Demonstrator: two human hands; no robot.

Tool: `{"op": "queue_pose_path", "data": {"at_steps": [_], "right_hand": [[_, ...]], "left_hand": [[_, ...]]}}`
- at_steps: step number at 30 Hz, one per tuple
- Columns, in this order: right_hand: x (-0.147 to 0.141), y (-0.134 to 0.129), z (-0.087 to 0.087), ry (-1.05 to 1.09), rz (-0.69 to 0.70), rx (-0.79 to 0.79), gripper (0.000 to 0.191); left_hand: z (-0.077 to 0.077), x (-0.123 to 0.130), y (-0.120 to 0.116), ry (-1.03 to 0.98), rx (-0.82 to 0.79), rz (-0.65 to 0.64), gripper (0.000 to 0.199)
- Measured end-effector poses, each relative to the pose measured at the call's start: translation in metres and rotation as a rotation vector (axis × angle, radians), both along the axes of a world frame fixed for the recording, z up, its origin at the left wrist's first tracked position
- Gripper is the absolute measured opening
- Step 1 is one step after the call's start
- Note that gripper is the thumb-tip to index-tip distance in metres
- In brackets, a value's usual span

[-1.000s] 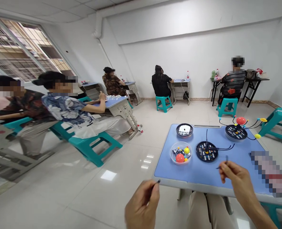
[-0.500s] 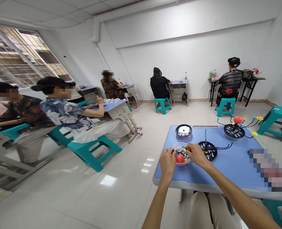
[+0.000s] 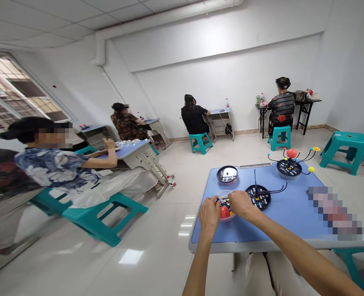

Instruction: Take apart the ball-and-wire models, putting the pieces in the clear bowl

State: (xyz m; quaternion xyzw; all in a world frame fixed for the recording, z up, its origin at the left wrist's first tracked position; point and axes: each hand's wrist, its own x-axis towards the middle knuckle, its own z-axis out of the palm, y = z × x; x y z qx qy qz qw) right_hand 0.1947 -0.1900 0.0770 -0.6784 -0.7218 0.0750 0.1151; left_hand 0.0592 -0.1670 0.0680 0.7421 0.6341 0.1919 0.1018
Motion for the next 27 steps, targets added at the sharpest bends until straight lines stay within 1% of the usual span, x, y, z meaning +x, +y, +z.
{"op": "queue_pose_path", "data": {"at_steps": [3,5,7,8,10,12,13,16,18,22,27], "right_hand": [[0.010,-0.010,0.009,0.033,0.002,0.064,0.026],[0.026,-0.018,0.016,0.073,0.009,0.112,0.027],[0.049,-0.026,0.023,0.149,-0.003,0.193,0.028],[0.062,-0.029,0.027,0.185,-0.027,0.240,0.028],[0.089,-0.033,0.032,0.205,-0.097,0.303,0.026],[0.110,-0.033,0.036,0.136,-0.147,0.276,0.025],[0.117,-0.032,0.036,0.092,-0.146,0.237,0.025],[0.124,-0.026,0.032,-0.014,-0.067,0.097,0.026],[0.121,-0.020,0.026,-0.057,-0.008,0.023,0.024],[0.116,-0.011,0.015,-0.100,0.000,-0.064,0.022],[0.122,-0.009,0.012,-0.042,-0.014,-0.047,0.020]], "left_hand": [[-0.005,0.003,-0.011,-0.177,0.179,0.012,0.029],[-0.010,0.011,-0.025,-0.357,0.271,-0.039,0.029],[-0.018,0.026,-0.041,-0.533,0.271,-0.130,0.028],[-0.022,0.035,-0.049,-0.601,0.240,-0.176,0.027],[-0.029,0.057,-0.059,-0.671,0.149,-0.243,0.026],[-0.035,0.080,-0.061,-0.674,0.055,-0.259,0.025],[-0.038,0.091,-0.059,-0.663,0.022,-0.251,0.027],[-0.042,0.117,-0.046,-0.616,-0.038,-0.220,0.032],[-0.041,0.128,-0.037,-0.576,-0.064,-0.224,0.030],[-0.036,0.137,-0.027,-0.487,-0.100,-0.209,0.023],[-0.034,0.138,-0.026,-0.433,-0.097,-0.206,0.024]]}}
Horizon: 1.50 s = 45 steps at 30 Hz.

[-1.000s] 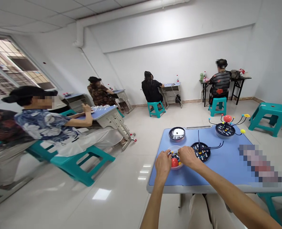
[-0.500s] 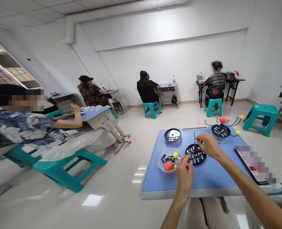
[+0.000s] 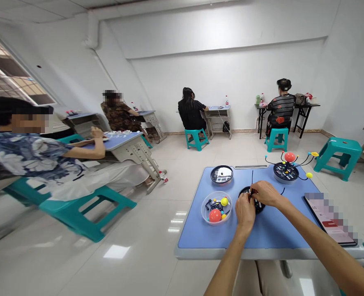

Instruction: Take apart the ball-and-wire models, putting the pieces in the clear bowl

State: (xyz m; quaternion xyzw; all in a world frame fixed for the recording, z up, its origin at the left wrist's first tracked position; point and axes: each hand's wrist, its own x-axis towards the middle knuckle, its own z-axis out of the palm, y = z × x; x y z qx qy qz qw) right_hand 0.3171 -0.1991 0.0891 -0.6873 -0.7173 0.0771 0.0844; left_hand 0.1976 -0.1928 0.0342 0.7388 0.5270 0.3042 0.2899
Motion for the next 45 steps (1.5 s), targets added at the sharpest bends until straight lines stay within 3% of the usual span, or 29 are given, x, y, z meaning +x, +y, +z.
{"op": "queue_pose_path", "data": {"at_steps": [13,18,21,25,28,31,33,35,37,40,45], "right_hand": [[0.008,-0.010,0.030,0.096,0.052,0.180,0.024],[-0.006,-0.035,0.037,0.094,0.162,0.254,0.027],[-0.025,-0.047,0.035,0.099,0.276,0.272,0.026],[-0.052,-0.054,0.033,0.105,0.392,0.378,0.025],[-0.063,-0.069,0.032,0.165,0.425,0.600,0.028],[-0.067,-0.099,0.021,0.375,0.304,0.899,0.027],[-0.070,-0.119,0.007,0.616,0.079,0.979,0.015],[-0.076,-0.131,-0.008,0.888,-0.196,0.837,0.011],[-0.083,-0.132,-0.018,1.150,-0.340,0.611,0.027],[-0.094,-0.121,-0.023,1.420,-0.348,0.457,0.038],[-0.099,-0.111,-0.020,1.509,-0.402,0.422,0.041]], "left_hand": [[0.002,-0.001,-0.001,0.000,-0.012,0.001,0.025],[0.017,-0.025,-0.019,-0.450,0.014,0.062,0.031],[0.033,-0.044,-0.036,-0.698,-0.121,-0.027,0.039],[0.050,-0.065,-0.051,-0.849,-0.237,-0.017,0.042],[0.056,-0.081,-0.054,-0.889,-0.217,0.069,0.045],[0.060,-0.098,-0.056,-0.896,-0.165,0.161,0.049],[0.061,-0.106,-0.060,-0.906,-0.131,0.215,0.048],[0.061,-0.110,-0.066,-0.918,-0.137,0.238,0.045],[0.058,-0.109,-0.074,-0.929,-0.187,0.231,0.043],[0.050,-0.104,-0.088,-0.925,-0.277,0.200,0.043],[0.039,-0.105,-0.101,-0.843,-0.354,0.166,0.046]]}}
